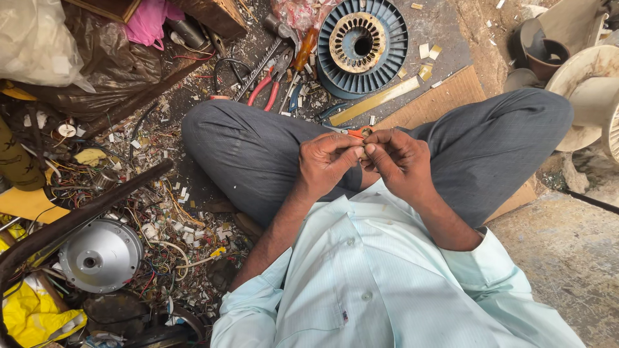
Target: The person sits on the floor and repairs a motor stator by hand. They insert small copper wire pieces into the stator slots, fold them, and use scissors to trim the excess wire. The person repeats this process for multiple slots on the stator.
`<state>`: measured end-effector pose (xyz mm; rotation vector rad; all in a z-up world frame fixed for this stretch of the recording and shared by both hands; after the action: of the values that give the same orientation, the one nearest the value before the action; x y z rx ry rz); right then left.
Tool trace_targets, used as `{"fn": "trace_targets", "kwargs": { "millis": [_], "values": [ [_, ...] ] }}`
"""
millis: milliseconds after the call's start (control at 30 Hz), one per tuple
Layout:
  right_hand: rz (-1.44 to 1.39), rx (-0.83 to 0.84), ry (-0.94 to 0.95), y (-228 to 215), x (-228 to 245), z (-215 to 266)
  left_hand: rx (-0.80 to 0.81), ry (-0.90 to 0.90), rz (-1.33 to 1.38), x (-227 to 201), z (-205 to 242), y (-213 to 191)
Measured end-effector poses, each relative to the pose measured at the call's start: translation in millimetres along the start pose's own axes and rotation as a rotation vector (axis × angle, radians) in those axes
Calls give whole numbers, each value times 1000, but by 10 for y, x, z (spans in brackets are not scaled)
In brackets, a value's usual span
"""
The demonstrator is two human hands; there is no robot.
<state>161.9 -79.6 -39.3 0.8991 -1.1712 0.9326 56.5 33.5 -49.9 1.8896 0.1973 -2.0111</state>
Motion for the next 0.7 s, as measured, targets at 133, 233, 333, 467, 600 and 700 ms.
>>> {"fn": "trace_targets", "kwargs": {
  "millis": [133,233,333,467,600,700],
  "values": [
    [104,-7,-68,38,170,-3,36,2,32,63,-3,-9],
    [195,10,-86,42,244,-7,56,5,65,35,-4,-3],
    [158,15,-133,62,288,1,57,3,64,-19,-30,-13],
    [233,12,-161,55,319,-7,69,243,-418,-390,-4,11],
    [332,-12,-115,20,390,16,37,314,-597,-638,67,79],
    [218,5,-80,21,297,6,-20,320,-590,-748,107,122]
  ]
}}
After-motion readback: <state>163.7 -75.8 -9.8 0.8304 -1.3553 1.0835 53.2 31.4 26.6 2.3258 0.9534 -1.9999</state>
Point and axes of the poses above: each hand's wrist, its own z-axis away from the middle knuckle, its own y-axis out of the palm, x = y × z, the point moved 10 cm from there along -z, towards the middle knuckle, and after that the axes turned 15 degrees about x, right-handed, at the moved point
